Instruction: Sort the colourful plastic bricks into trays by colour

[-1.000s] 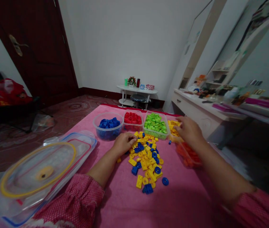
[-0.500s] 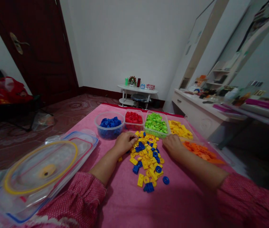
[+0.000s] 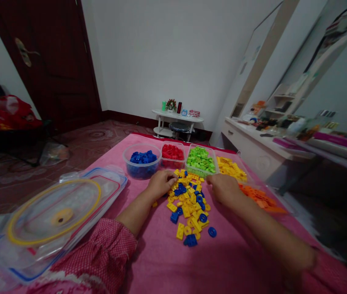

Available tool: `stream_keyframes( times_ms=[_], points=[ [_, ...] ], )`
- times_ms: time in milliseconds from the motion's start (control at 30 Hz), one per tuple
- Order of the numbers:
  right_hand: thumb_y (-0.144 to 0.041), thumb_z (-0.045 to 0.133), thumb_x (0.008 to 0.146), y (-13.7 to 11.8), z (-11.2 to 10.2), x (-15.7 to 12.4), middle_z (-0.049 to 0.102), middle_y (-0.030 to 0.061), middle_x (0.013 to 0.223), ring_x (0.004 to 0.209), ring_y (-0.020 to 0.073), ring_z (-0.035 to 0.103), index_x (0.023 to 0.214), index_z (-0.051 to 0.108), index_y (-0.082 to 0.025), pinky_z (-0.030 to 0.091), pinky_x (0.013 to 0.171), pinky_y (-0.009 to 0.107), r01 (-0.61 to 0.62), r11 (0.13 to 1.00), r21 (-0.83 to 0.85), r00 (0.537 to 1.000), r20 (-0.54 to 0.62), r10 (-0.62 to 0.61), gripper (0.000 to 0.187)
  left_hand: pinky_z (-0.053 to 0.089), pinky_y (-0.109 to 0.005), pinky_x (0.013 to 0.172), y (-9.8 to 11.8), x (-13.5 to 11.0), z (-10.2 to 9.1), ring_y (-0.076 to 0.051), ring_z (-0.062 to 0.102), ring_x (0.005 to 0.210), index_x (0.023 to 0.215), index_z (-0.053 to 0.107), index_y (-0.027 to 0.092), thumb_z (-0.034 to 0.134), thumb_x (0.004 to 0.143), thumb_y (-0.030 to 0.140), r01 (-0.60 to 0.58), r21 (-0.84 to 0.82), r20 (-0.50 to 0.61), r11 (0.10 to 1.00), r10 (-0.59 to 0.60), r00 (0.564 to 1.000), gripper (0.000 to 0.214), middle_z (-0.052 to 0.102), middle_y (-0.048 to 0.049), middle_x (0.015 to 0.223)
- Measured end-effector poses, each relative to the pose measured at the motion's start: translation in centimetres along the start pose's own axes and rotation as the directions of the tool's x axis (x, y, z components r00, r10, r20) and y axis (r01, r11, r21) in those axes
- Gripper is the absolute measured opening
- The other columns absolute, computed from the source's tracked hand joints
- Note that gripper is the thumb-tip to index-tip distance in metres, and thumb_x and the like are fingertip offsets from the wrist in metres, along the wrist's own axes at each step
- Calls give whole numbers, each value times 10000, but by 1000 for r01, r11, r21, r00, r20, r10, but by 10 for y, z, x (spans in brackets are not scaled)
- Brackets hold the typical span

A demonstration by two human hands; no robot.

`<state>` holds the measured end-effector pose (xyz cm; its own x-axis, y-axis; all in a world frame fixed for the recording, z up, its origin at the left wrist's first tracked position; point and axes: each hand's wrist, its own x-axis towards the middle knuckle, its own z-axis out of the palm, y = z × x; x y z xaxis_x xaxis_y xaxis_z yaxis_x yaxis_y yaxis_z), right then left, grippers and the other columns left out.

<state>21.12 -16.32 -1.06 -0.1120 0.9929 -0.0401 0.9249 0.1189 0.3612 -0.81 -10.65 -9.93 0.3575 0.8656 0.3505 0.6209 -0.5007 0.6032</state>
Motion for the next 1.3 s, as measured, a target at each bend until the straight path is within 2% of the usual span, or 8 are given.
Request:
stream_keyframes(
  times_ms=[167,367,600,733,900,1067,1233,1300],
  points=[
    [-169,545,722,2,-13,-15,687,32,877,755,152,603,910,687,-253,329,576,224,88,938,334,995,5,-95,250,421,-225,654,4,0,-3,-155,609,772,901,707,173,497,801,301,34,-55,4,998,-34,999,266,701,-38,872],
    [-147,580,655,-14,11,-23,665,19,829,735,138,568,903,678,-213,333,599,213,210,827,522,977,-80,-198,275,410,-229,645,28,2,-21,-146,596,731,885,714,168,499,807,297,16,10,-45,1000,-15,999,263,691,-50,852],
    [-96,490,721,2,13,-17,668,47,813,715,144,578,807,669,-179,344,599,223,155,870,468,987,-100,-122,216,390,-232,618,51,-2,-30,-188,603,758,876,722,271,717,602,284,-43,207,271,977,-15,963,275,690,-18,811],
    [-105,489,762,3,17,-22,672,115,973,877,219,617,896,672,-177,378,664,267,19,960,279,999,-35,-9,238,409,-256,660,61,-6,-27,-219,606,845,1034,669,296,657,638,179,-83,272,269,959,7,963,414,678,-42,942],
    [-82,415,819,-8,22,-24,669,172,1012,926,257,632,944,655,-129,395,673,293,-59,983,176,995,88,44,274,429,-307,696,66,-8,-22,-271,602,904,1060,649,282,603,659,173,-184,380,322,907,57,945,418,664,-81,982],
    [-152,523,759,-5,17,-25,679,122,957,875,235,625,905,653,-161,373,642,270,-32,957,288,999,3,32,195,435,-313,701,63,-8,-16,-266,610,880,1021,670,299,584,669,172,-220,422,348,879,67,935,384,675,-74,967],
    [-170,560,707,-10,21,-28,663,46,965,873,174,586,988,647,-213,376,700,235,212,808,550,977,-114,-179,297,437,-317,725,62,-8,-18,-265,614,887,975,686,291,590,651,151,-149,392,293,908,30,956,367,684,-65,950],
    [-150,550,705,-15,25,-28,655,53,974,892,173,572,978,652,-197,376,745,237,224,779,586,974,-113,-196,295,436,-307,736,62,-7,-19,-257,608,900,947,690,272,620,634,182,-137,338,260,931,48,964,333,679,-64,961]
  ],
)
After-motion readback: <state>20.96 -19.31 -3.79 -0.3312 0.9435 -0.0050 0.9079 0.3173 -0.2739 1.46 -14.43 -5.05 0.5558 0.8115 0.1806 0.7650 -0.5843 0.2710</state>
